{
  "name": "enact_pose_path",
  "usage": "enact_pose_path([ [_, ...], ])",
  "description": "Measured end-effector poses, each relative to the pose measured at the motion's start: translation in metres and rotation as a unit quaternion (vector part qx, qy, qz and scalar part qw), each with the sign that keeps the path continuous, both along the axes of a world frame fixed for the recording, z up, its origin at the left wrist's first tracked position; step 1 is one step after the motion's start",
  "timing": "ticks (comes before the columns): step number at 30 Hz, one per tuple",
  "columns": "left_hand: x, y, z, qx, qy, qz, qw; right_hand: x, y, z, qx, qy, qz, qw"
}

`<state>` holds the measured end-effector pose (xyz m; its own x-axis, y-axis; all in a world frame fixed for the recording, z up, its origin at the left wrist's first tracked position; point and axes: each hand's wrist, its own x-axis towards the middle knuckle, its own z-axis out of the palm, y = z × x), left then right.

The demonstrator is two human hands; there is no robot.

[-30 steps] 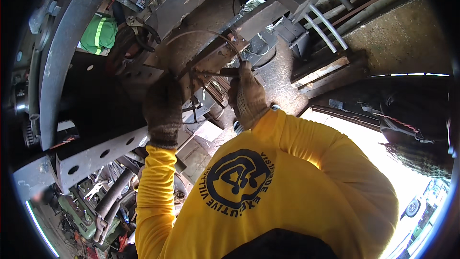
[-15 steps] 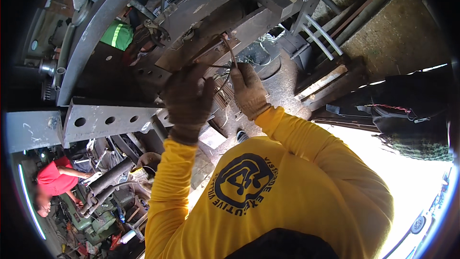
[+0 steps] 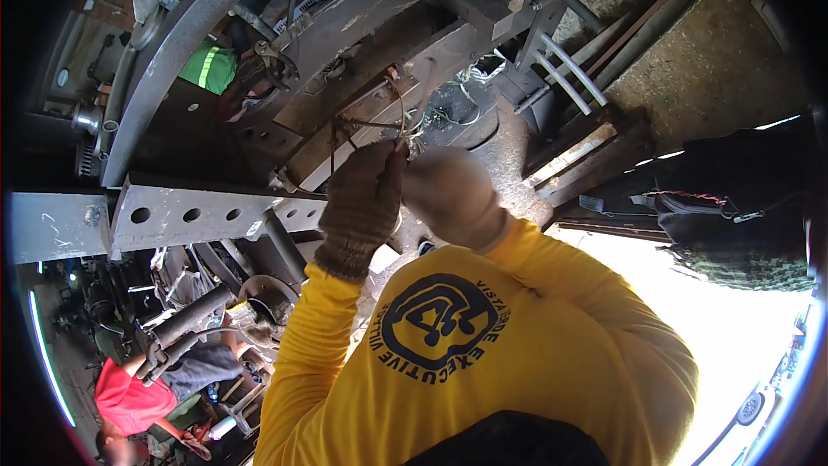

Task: The person, wearing gloves, works with thin wires and a metal frame inside a large piece of industrial machinery, threading and securing the wires around a central rod.

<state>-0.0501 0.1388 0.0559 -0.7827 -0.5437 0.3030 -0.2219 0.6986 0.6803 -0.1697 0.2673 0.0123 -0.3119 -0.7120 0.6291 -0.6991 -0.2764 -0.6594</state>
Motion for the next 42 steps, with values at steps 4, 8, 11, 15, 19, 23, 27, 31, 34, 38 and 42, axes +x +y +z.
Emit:
enact_pose_path([
  [4, 0.016, 0.007, 0.025, -0.23, -0.152, -0.117, 0.954, -0.023, 0.029, 0.033, 0.07, 0.079, -0.101, 0.989],
  [8, -0.011, 0.013, 0.052, -0.33, -0.205, -0.137, 0.911, -0.035, 0.021, 0.003, 0.156, 0.033, 0.002, 0.987],
  [11, -0.019, 0.025, 0.044, -0.369, -0.082, -0.024, 0.926, -0.029, 0.016, -0.003, 0.171, -0.171, -0.014, 0.97],
  [15, -0.015, 0.048, 0.011, -0.081, -0.114, -0.059, 0.988, -0.034, 0.009, -0.027, 0.243, -0.352, 0.018, 0.904],
  [19, -0.004, 0.06, -0.008, 0.059, -0.243, -0.049, 0.967, -0.032, -0.003, -0.027, 0.28, -0.475, -0.011, 0.834],
  [23, -0.001, 0.062, -0.016, 0.063, -0.273, -0.034, 0.959, -0.027, -0.003, -0.012, 0.261, -0.545, 0.002, 0.797],
  [27, 0.006, 0.06, -0.022, 0.057, -0.228, -0.045, 0.971, -0.02, -0.003, -0.009, 0.244, -0.576, 0.006, 0.78],
  [31, 0.007, 0.059, -0.023, 0.054, -0.22, -0.056, 0.972, -0.021, -0.003, -0.012, 0.249, -0.57, 0.003, 0.783],
  [34, 0.005, 0.061, -0.022, 0.064, -0.239, -0.057, 0.967, -0.022, -0.001, -0.015, 0.252, -0.571, -0.005, 0.781],
  [38, 0.01, 0.057, -0.033, 0.046, -0.205, -0.076, 0.975, -0.019, 0.0, -0.014, 0.262, -0.556, -0.014, 0.789],
  [42, 0.012, 0.053, -0.038, 0.024, -0.199, -0.079, 0.977, -0.02, -0.001, -0.015, 0.26, -0.553, -0.007, 0.792],
])
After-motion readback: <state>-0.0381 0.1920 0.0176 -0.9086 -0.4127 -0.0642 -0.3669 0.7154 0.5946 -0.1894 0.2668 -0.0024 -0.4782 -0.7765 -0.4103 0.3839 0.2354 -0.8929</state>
